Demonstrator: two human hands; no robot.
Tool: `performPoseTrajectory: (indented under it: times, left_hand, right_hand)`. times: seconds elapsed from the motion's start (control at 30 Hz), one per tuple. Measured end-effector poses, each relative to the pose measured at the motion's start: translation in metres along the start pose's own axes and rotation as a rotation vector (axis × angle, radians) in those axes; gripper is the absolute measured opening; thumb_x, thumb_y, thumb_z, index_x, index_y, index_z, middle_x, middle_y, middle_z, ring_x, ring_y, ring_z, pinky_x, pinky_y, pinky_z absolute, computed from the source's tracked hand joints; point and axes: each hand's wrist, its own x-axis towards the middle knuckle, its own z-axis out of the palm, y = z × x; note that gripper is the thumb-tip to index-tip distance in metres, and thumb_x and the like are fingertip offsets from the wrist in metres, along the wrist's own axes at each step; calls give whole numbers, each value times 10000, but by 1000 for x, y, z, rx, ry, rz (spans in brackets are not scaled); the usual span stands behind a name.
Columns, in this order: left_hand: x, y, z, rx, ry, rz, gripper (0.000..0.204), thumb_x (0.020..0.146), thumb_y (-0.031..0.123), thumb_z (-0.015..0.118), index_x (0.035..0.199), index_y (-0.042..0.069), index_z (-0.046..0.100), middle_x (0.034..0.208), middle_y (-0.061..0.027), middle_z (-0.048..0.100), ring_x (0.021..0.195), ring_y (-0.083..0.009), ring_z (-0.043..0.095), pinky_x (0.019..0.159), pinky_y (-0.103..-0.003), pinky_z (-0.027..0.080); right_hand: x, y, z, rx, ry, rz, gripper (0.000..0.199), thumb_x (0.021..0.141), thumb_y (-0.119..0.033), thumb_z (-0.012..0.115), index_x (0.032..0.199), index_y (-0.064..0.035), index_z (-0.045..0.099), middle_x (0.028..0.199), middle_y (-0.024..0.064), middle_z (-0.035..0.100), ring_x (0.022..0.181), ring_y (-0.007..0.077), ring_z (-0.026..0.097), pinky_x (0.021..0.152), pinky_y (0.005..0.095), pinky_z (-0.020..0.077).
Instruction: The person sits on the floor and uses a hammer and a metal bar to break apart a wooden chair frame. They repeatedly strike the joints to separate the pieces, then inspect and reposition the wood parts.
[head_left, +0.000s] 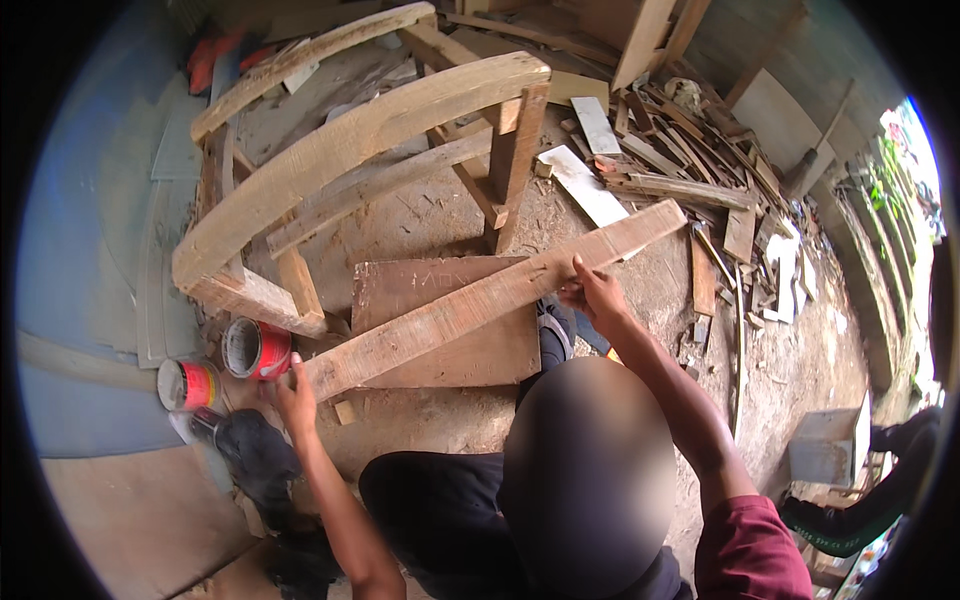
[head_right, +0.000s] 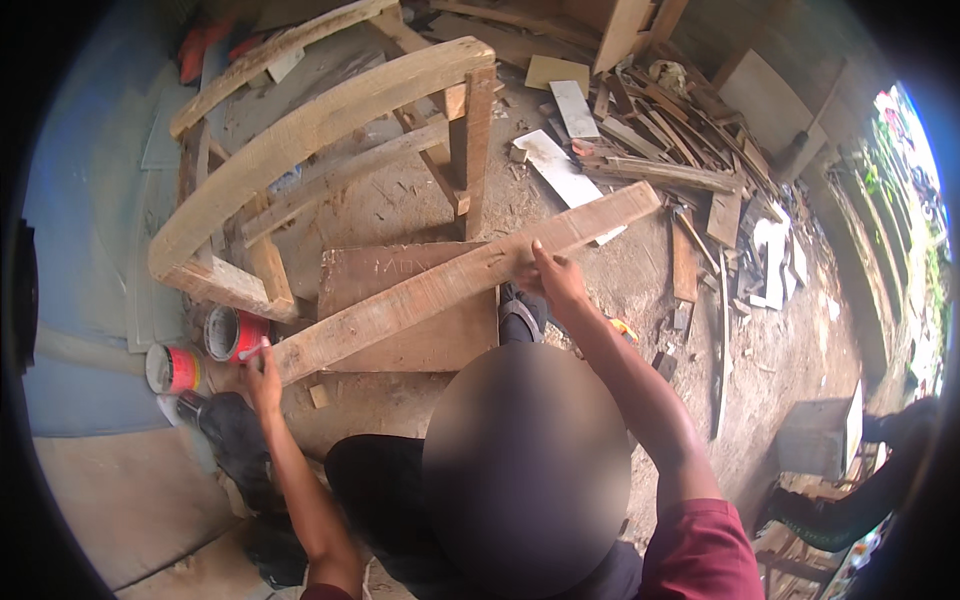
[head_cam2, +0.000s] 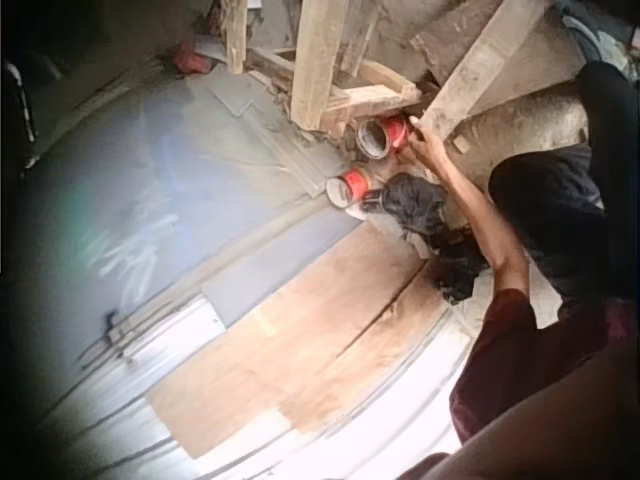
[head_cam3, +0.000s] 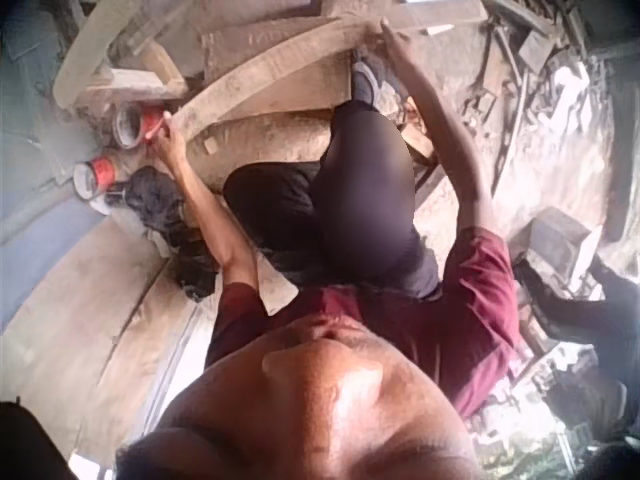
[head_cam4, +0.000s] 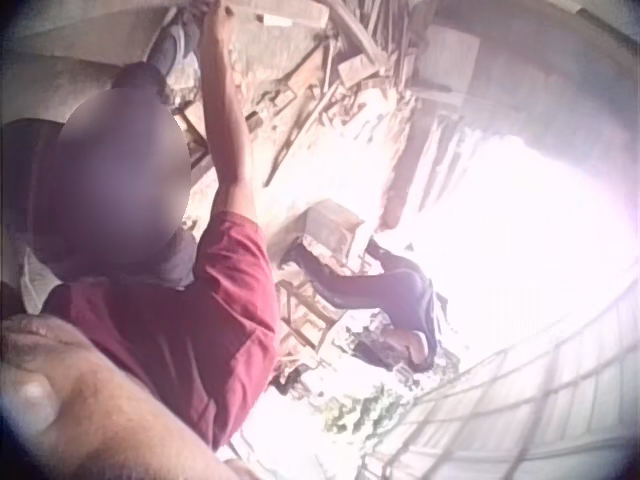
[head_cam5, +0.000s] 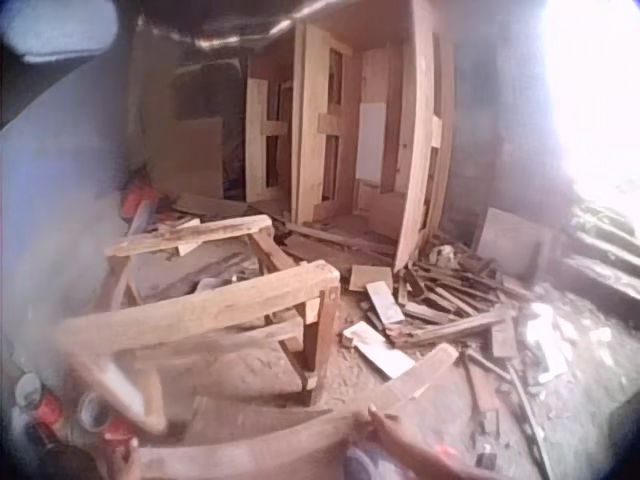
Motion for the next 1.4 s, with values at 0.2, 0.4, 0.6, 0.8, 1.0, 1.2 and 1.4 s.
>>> performPoseTrajectory:
  times: [0.2, 0.4, 0.6, 0.8, 1.0, 1.2, 1.4]
  left_hand:
    - [12, 15, 3, 338, -180, -112, 906, 952, 651, 449, 1361, -157, 417, 1222, -375, 590, 1182, -500, 562, 1017, -472, 429]
    - [-30, 60, 63, 484, -99, 267, 824, 983, 580, 442, 1558, 29, 230, 1615, -279, 159, 1518, -419, 95, 1170, -642, 123]
    - [-82, 154, 91, 280, -303, 834, 890, 888, 673, 554, 1514, 73, 352, 1526, -222, 391, 1452, -388, 308, 1167, -648, 143]
    - [-100, 170, 123, 438, -234, 787, 890, 796, 752, 604, 1476, 203, 435, 1375, -102, 536, 1294, -311, 486, 1088, -566, 295]
    - [-99, 170, 131, 447, -221, 801, 869, 795, 777, 578, 1449, 218, 460, 1306, -96, 557, 1241, -311, 517, 1073, -568, 292]
    - [-96, 163, 132, 497, -195, 794, 882, 794, 795, 560, 1457, 222, 455, 1324, -92, 552, 1261, -301, 503, 1071, -549, 296]
    - [-83, 158, 132, 373, -343, 805, 797, 843, 699, 594, 1484, 253, 434, 1413, -90, 515, 1317, -321, 465, 1119, -541, 241]
  right_hand:
    - [-42, 34, -21, -76, 71, -212, 374, 1001, -355, 615, 974, 16, 587, 828, 130, 677, 709, 213, 694, 677, 342, 603]
    - [-74, 202, -227, -714, 688, -301, 280, 969, -282, 654, 972, -4, 620, 832, 113, 709, 726, 192, 693, 650, 328, 544]
    - [-134, 236, -246, -868, 811, -222, 300, 891, -200, 688, 1030, 23, 542, 846, 228, 654, 817, 401, 657, 749, 490, 505]
    - [-104, 230, -241, -1025, 595, -536, 328, 852, -81, 671, 1131, 16, 528, 1048, 236, 586, 995, 413, 584, 842, 477, 485]
    - [-66, 207, -237, -1149, 774, -384, 466, 818, -111, 641, 1256, -7, 521, 1255, 222, 536, 1176, 395, 533, 982, 485, 437]
    - [-129, 237, -230, -805, 374, -492, 117, 857, -111, 671, 892, -13, 618, 818, 224, 638, 816, 407, 647, 737, 470, 519]
    - [-172, 288, -210, -755, 427, -351, 303, 912, -245, 704, 801, 27, 628, 704, 251, 637, 697, 439, 657, 621, 470, 511]
